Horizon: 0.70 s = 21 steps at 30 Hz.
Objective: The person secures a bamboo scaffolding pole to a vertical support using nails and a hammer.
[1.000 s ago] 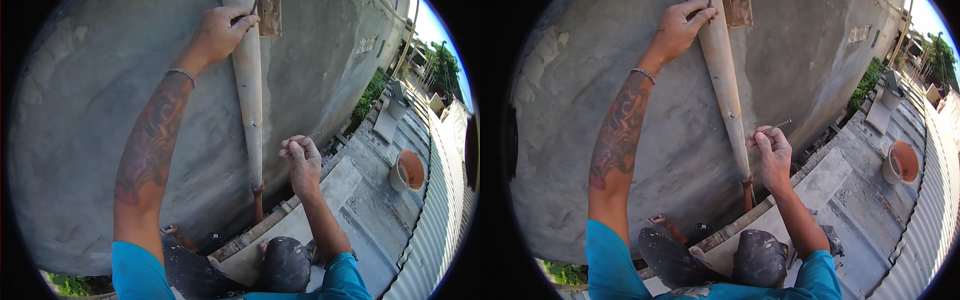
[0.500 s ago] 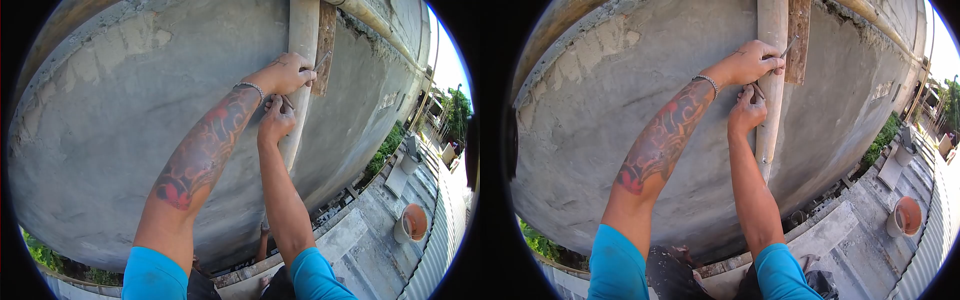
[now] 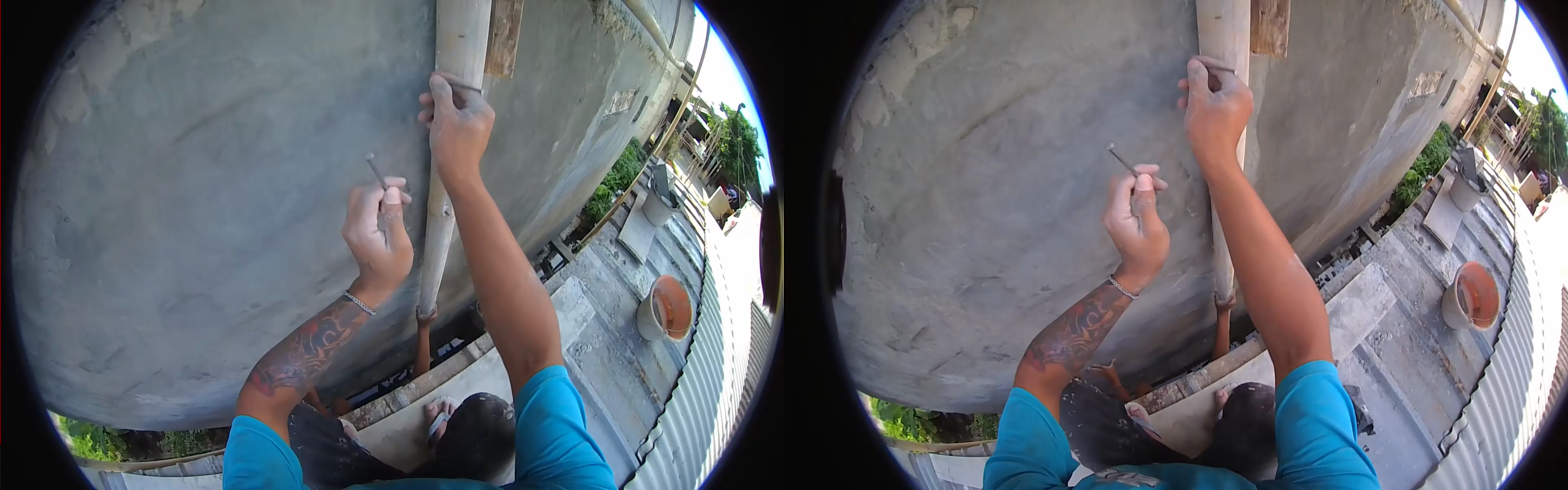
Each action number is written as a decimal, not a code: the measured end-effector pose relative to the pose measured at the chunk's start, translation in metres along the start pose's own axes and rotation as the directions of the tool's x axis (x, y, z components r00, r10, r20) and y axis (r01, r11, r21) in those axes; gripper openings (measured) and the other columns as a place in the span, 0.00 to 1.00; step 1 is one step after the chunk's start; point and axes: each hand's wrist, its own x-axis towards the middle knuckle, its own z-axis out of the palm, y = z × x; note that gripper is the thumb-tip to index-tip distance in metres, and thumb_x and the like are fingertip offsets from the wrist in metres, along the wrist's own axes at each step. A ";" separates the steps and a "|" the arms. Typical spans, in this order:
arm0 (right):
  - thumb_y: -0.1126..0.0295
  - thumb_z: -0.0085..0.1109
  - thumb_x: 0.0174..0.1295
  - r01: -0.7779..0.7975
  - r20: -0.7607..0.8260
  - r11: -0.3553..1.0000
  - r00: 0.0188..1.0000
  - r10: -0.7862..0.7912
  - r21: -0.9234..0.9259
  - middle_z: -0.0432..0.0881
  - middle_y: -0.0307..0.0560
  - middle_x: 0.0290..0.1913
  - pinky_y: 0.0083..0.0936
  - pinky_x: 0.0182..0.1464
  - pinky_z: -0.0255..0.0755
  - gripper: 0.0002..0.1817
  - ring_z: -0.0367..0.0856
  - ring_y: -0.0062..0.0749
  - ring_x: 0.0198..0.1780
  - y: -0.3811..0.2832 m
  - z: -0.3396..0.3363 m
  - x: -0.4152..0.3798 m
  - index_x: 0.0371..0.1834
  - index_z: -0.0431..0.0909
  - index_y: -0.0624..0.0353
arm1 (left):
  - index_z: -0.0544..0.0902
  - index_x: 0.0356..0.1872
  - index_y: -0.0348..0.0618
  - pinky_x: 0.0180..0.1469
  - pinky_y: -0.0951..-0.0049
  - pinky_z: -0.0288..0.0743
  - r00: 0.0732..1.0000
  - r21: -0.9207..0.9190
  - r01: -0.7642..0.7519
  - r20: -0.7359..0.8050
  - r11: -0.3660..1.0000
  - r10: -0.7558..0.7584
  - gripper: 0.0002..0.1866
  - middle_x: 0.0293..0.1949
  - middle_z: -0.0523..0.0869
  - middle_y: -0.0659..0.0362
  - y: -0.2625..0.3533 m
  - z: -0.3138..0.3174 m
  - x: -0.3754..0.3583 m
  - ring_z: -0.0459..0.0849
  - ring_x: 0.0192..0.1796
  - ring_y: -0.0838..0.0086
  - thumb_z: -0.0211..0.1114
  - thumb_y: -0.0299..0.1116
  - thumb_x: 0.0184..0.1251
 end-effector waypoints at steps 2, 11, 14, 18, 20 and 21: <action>0.68 0.59 0.65 0.182 0.033 0.977 0.983 -0.179 -0.107 0.83 0.44 0.27 0.21 0.35 0.75 0.12 0.81 0.22 0.30 0.003 -0.030 0.011 0.39 0.84 0.68 | 0.82 0.36 0.37 0.36 0.64 0.74 0.908 0.115 -0.005 0.417 0.993 -0.044 0.07 0.29 0.82 0.54 -0.041 -0.001 -0.125 0.79 0.33 0.60 0.57 0.28 0.69; 0.75 0.56 0.65 -0.021 0.154 0.914 0.984 0.091 -0.405 0.85 0.48 0.34 0.18 0.40 0.76 0.09 0.83 0.24 0.35 -0.015 -0.211 -0.063 0.42 0.78 0.71 | 0.80 0.30 0.45 0.45 0.55 0.72 -0.021 -0.030 0.075 0.999 0.997 0.032 0.09 0.31 0.82 0.54 -0.032 -0.041 -0.490 0.82 0.43 0.57 0.55 0.36 0.62; 0.76 0.58 0.66 -0.231 0.104 0.819 0.938 0.332 -0.525 0.85 0.50 0.38 0.19 0.39 0.76 0.09 0.83 0.23 0.37 -0.007 -0.273 -0.123 0.45 0.69 0.66 | 0.80 0.28 0.46 0.43 0.59 0.73 -0.135 0.017 -0.034 0.991 0.999 -0.022 0.08 0.31 0.81 0.57 -0.022 -0.019 -0.501 0.81 0.42 0.60 0.55 0.35 0.61; 0.70 0.50 0.73 -0.505 -0.046 0.683 0.820 0.570 -0.527 0.85 0.49 0.39 0.23 0.41 0.76 0.09 0.83 0.27 0.38 0.011 -0.334 -0.197 0.43 0.74 0.68 | 0.79 0.28 0.47 0.46 0.60 0.72 -0.118 -0.144 -0.081 0.984 0.986 0.134 0.06 0.32 0.80 0.58 -0.017 -0.006 -0.513 0.79 0.46 0.63 0.57 0.35 0.59; 0.71 0.54 0.70 -0.509 -0.091 0.605 0.805 0.586 -0.612 0.85 0.46 0.35 0.23 0.40 0.75 0.09 0.83 0.26 0.35 0.023 -0.362 -0.229 0.41 0.77 0.68 | 0.79 0.35 0.46 0.48 0.60 0.70 -0.068 -0.129 -0.071 0.990 0.989 0.124 0.07 0.37 0.79 0.56 -0.022 -0.002 -0.515 0.77 0.47 0.61 0.60 0.35 0.57; 0.71 0.55 0.69 -0.505 -0.105 0.510 0.775 0.624 -0.696 0.85 0.46 0.33 0.24 0.39 0.75 0.09 0.82 0.25 0.34 0.025 -0.368 -0.242 0.40 0.78 0.68 | 0.79 0.39 0.45 0.50 0.60 0.70 -0.008 -0.093 -0.016 0.996 0.996 0.093 0.11 0.40 0.79 0.55 -0.022 0.000 -0.509 0.77 0.49 0.60 0.62 0.35 0.57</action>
